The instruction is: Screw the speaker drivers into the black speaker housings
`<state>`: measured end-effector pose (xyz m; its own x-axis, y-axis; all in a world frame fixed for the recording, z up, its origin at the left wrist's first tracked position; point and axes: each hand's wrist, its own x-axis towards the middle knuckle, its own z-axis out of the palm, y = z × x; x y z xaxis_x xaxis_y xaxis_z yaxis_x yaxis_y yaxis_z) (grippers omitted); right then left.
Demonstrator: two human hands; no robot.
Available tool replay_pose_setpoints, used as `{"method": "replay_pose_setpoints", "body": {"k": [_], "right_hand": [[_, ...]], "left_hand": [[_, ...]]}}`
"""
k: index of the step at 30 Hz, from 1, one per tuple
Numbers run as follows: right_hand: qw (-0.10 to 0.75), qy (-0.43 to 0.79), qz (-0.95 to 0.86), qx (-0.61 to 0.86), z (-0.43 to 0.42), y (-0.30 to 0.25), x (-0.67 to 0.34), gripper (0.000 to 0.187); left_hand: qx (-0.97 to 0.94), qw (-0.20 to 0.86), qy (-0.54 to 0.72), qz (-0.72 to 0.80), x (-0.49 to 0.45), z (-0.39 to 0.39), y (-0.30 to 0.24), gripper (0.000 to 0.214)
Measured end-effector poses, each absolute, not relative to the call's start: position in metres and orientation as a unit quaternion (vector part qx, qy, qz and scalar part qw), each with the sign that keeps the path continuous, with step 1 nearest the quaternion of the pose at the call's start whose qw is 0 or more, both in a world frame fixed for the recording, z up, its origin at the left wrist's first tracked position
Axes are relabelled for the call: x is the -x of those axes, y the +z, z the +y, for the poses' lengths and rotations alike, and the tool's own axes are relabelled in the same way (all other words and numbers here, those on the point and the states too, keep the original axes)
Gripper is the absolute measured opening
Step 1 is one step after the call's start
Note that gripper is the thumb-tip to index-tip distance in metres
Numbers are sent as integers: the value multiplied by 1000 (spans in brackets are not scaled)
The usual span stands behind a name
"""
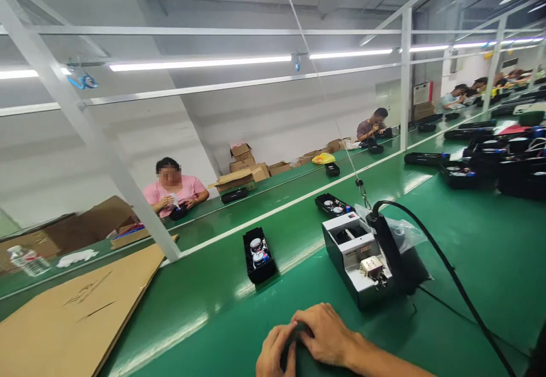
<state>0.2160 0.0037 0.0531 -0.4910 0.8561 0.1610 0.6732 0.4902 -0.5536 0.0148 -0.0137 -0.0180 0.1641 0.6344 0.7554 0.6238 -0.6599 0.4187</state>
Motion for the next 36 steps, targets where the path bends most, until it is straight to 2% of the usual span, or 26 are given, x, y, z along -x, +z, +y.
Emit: {"method": "replay_pose_setpoints", "body": {"k": [4,13,36], "right_hand": [[243,220,-841,431,-2,43,-222,23],[279,251,-835,403,3,44,-223,34],[293,313,-820,380,1,50,-229,36]], "left_hand": [[-771,8,488,408,-19,-18,-19,35],[-808,21,448,381,-10,-18,-7,25],[-785,43,426,447,-31,-44,22,30]]}}
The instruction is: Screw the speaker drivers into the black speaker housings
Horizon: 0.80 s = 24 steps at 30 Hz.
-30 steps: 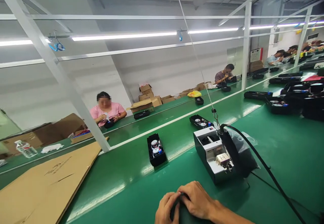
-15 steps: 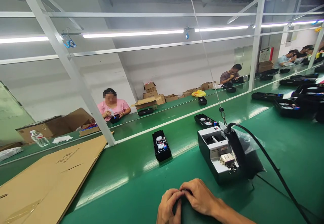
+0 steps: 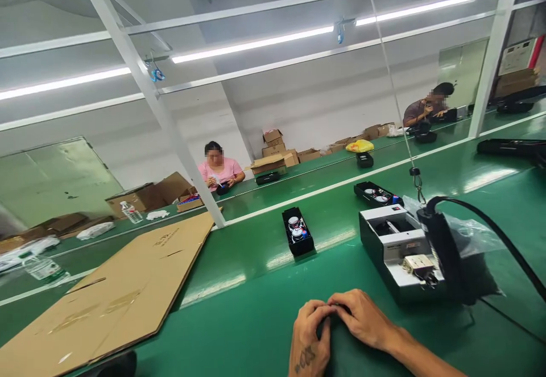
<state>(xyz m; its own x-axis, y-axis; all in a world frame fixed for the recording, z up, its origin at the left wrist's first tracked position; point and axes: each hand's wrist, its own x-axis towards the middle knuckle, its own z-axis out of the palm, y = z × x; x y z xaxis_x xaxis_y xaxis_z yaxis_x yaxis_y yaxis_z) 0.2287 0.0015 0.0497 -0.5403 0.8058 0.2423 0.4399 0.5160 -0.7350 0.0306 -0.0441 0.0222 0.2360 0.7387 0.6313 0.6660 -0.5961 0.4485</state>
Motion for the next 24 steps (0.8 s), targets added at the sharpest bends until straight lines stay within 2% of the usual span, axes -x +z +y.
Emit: {"method": "replay_pose_setpoints", "body": {"k": [13,24], "right_hand": [[282,292,-818,409,4,55,-229,35],[256,267,-830,418,4,56,-230,31]], "left_hand": [[-793,34,464,393,-24,-37,28,23],[-805,45,448,387,-25,-38,31,24]]}}
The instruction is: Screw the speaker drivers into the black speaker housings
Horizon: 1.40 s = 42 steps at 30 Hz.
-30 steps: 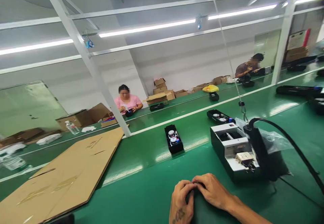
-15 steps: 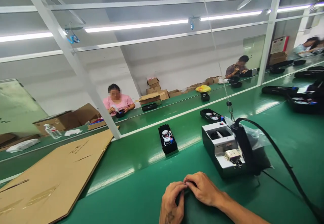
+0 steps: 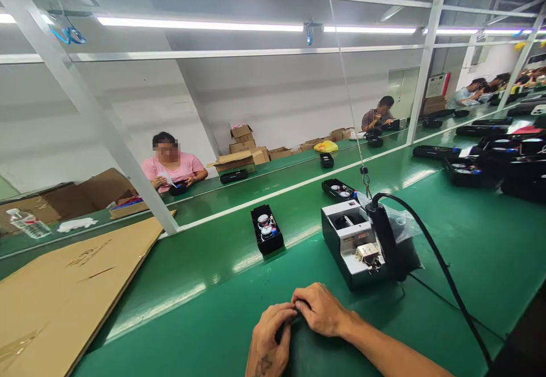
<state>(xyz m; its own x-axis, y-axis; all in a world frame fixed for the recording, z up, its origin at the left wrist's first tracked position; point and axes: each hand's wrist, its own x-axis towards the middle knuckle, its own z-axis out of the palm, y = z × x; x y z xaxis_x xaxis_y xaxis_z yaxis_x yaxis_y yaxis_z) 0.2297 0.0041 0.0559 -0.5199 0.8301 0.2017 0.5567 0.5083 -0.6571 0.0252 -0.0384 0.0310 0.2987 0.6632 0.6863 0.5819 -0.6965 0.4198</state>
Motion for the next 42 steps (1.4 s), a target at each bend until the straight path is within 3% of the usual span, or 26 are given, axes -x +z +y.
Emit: {"method": "replay_pose_setpoints", "body": {"k": [22,30,33,36,42], "right_hand": [[234,234,-837,435,6,54,-228,33],[315,209,-792,480,-2,80,-250,20],[423,166,-713,534,-23,92,-294,31],[509,94,-632,577,-42,88,-342,30],[452,26,-634,627,-49,48,-378,32]], "left_hand": [[-815,65,414,402,-22,-37,29,23],[-816,66,385,426,-20,-38,34,25],[-809,67,391,434,-21,-37,31,26],[-805,73,392,440,-23,-38,29,26],[-799,80,405,437,-24,-37,31,25]]}}
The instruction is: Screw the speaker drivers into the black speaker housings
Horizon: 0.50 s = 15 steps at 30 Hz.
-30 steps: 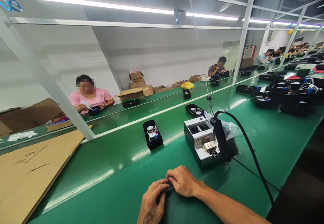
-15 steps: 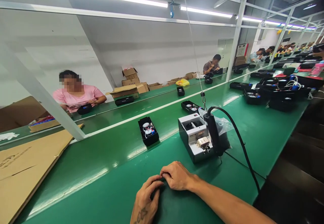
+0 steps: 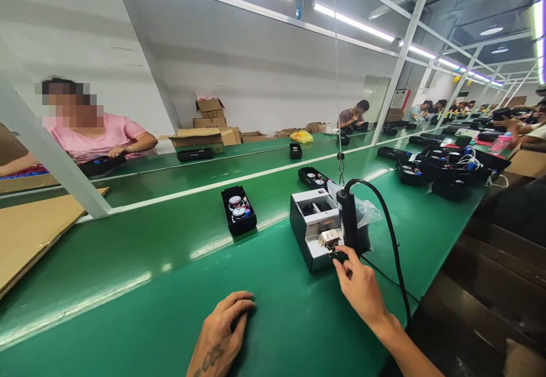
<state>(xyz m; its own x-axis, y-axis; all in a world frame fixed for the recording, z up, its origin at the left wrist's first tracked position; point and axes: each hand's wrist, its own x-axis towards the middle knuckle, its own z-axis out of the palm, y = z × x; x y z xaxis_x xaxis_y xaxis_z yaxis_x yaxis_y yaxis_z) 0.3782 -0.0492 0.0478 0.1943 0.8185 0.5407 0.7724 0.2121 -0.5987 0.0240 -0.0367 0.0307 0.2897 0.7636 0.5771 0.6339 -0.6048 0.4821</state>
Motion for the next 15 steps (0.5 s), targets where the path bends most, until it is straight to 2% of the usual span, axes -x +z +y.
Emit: {"method": "replay_pose_setpoints", "body": {"k": [8,15], "right_hand": [[468,-112,-629,611,-35,35,-379,33],[464,-114,-646,595,-35,35,-383,34]], "left_hand": [[-799,83,409,434,-23,-36,29,23],[-802,79,402,435,-22,-36,28,24]]}}
